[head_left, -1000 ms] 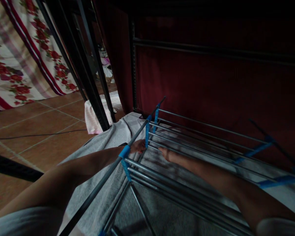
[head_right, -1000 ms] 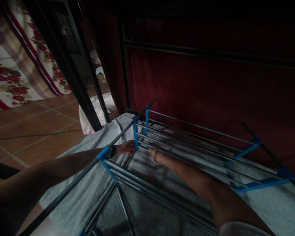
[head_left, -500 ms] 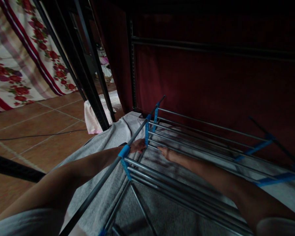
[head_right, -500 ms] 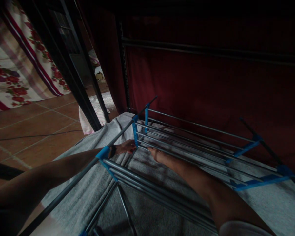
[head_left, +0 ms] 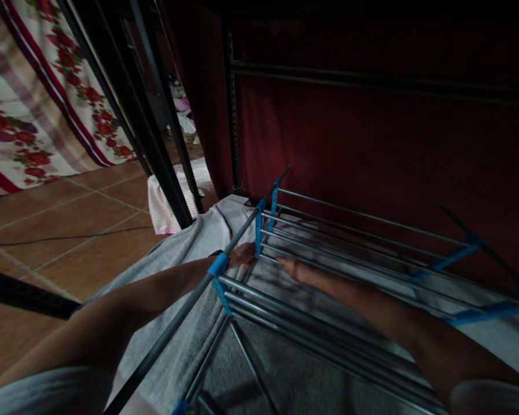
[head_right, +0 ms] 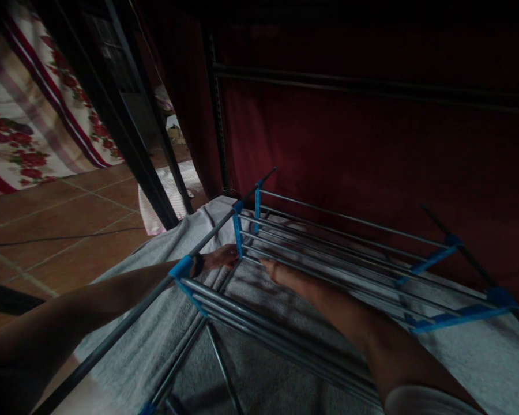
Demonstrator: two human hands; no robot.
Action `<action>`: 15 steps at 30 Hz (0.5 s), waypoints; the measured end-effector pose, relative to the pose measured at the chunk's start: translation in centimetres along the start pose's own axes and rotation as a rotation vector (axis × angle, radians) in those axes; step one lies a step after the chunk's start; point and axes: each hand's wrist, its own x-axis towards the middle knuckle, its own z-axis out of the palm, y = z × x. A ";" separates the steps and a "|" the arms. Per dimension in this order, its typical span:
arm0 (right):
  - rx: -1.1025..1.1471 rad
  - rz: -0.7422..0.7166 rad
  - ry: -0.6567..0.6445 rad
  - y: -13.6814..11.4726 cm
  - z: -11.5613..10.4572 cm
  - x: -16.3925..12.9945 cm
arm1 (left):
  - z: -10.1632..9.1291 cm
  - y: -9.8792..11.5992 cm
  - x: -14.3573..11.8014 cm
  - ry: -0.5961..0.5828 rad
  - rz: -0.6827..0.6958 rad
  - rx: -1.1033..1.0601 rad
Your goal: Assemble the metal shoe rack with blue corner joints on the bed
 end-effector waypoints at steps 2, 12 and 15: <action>0.018 -0.002 -0.040 0.5 0.3 0.3 | 0.0 -0.1 0.2 0.005 -0.010 0.020; 0.092 0.016 -0.030 1.2 1.0 0.6 | 0.3 0.0 0.1 0.036 -0.019 0.078; 0.080 0.055 0.035 0.9 1.1 0.3 | 0.4 0.2 -0.1 0.050 -0.023 0.085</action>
